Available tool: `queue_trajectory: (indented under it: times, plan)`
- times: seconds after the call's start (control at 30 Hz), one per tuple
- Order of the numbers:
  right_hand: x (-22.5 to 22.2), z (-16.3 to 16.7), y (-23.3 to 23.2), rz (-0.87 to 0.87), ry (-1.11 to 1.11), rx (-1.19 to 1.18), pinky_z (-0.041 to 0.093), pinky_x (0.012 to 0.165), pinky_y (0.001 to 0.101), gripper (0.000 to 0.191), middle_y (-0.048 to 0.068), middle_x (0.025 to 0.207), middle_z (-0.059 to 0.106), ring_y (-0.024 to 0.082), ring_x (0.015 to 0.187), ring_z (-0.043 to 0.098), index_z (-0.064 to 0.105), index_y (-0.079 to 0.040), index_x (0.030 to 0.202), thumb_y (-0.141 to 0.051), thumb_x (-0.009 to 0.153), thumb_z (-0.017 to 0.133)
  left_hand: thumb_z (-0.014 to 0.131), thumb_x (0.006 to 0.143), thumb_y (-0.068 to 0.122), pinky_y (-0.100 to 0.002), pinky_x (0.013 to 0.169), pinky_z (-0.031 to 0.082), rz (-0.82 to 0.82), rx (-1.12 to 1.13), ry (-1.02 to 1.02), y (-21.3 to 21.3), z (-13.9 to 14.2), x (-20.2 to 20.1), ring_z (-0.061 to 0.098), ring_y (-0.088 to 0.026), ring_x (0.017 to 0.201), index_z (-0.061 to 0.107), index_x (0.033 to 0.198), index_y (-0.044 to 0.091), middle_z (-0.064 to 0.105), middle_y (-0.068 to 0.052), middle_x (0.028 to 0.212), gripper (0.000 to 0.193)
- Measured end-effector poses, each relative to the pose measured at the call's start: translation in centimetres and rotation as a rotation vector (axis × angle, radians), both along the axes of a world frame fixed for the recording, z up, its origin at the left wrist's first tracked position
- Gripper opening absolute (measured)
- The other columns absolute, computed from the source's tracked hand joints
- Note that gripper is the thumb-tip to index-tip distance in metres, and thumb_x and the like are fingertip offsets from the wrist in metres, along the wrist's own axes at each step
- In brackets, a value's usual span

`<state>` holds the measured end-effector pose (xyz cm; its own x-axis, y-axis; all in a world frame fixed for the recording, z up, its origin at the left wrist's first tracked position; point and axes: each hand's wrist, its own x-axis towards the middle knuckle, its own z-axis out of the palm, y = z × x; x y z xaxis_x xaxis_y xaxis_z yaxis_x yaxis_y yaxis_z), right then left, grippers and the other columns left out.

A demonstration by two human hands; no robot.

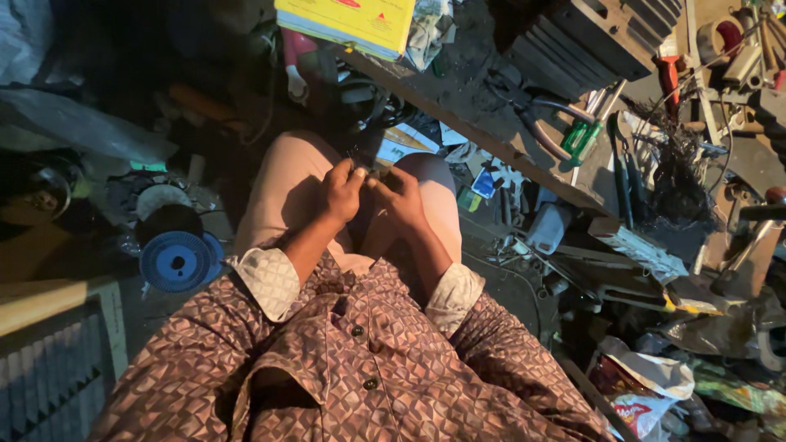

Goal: The person sits on the floor and manipulates a small bundle of black wires, twisting and separating strands by hand. The person then picks up a yellow notebook and opens it to a page with handwritten notes.

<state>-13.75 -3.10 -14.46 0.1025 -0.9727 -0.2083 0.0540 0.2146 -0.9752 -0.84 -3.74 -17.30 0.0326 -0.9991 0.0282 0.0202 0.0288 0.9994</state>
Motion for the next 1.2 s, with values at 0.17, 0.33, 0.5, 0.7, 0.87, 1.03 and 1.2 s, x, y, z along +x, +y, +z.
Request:
queue_trajectory:
  times: [0.17,0.33,0.5,0.7,0.87,1.03,1.2]
  plan:
    - [-0.8,0.4,-0.3,-0.020,-0.053,0.173,0.045,0.053,0.0237,0.014,0.001,0.074,0.067,0.009,0.060,0.059,0.070,-0.003,0.095,-0.017,0.097,0.068,0.061,0.100,0.018,-0.036,0.065,0.048,0.014,0.065,-0.134,0.0,-0.4,-0.5,0.060,-0.021,0.070,0.061,0.094,0.003,0.063,-0.013,0.076,0.016]
    - [-1.1,0.7,-0.5,0.052,-0.071,0.197,0.046,0.055,0.0251,0.013,0.002,0.076,0.066,0.010,0.062,0.059,0.069,-0.003,0.092,-0.016,0.095,0.069,0.062,0.098,0.021,-0.036,0.065,0.049,-0.015,0.066,-0.237,0.6,-0.5,-1.0,0.065,-0.020,0.075,0.060,0.106,0.006,0.067,-0.010,0.080,0.018]
    - [-1.7,0.4,-0.4,0.081,-0.127,0.217,0.042,0.053,0.0264,0.015,0.001,0.072,0.061,0.010,0.058,0.054,0.067,-0.002,0.088,-0.013,0.096,0.071,0.061,0.098,0.022,-0.036,0.066,0.049,-0.040,0.088,-0.161,0.7,-0.5,-1.2,0.064,-0.020,0.072,0.059,0.104,0.005,0.065,-0.009,0.079,0.018]
    - [-2.2,-0.1,-0.5,0.098,-0.201,0.234,0.042,0.053,0.0258,0.011,0.000,0.073,0.061,0.010,0.058,0.054,0.067,-0.002,0.091,-0.012,0.095,0.069,0.056,0.103,0.020,-0.035,0.078,0.051,-0.132,-0.012,0.037,0.7,0.3,-1.4,0.064,-0.015,0.087,0.062,0.104,0.004,0.069,-0.008,0.092,0.017]
    - [-1.6,-0.1,-0.1,0.039,-0.144,0.241,0.044,0.055,0.0255,0.010,0.001,0.077,0.064,0.009,0.062,0.056,0.068,-0.001,0.099,-0.010,0.095,0.066,0.056,0.103,0.024,-0.041,0.078,0.052,-0.092,0.086,-0.195,0.9,0.5,-1.4,0.068,-0.031,0.093,0.062,0.106,0.003,0.073,-0.015,0.095,0.022]
    - [-1.3,0.6,-0.1,0.090,0.191,-0.147,0.050,0.069,0.0259,0.019,0.002,0.091,0.069,0.007,0.080,0.059,0.067,0.003,0.111,-0.006,0.095,0.065,0.060,0.099,0.025,-0.047,0.078,0.052,0.099,-0.074,-0.297,-0.1,0.1,-1.9,0.066,-0.044,0.092,0.060,0.110,0.002,0.068,-0.023,0.098,0.026]
    - [-1.2,1.7,-0.1,0.123,0.280,-0.198,0.052,0.070,0.0259,0.015,0.002,0.087,0.068,0.007,0.081,0.060,0.063,0.002,0.107,-0.006,0.096,0.068,0.064,0.097,0.025,-0.049,0.074,0.051,0.053,0.078,-0.395,-0.2,0.8,-1.8,0.066,-0.046,0.090,0.060,0.103,0.003,0.069,-0.023,0.092,0.022]
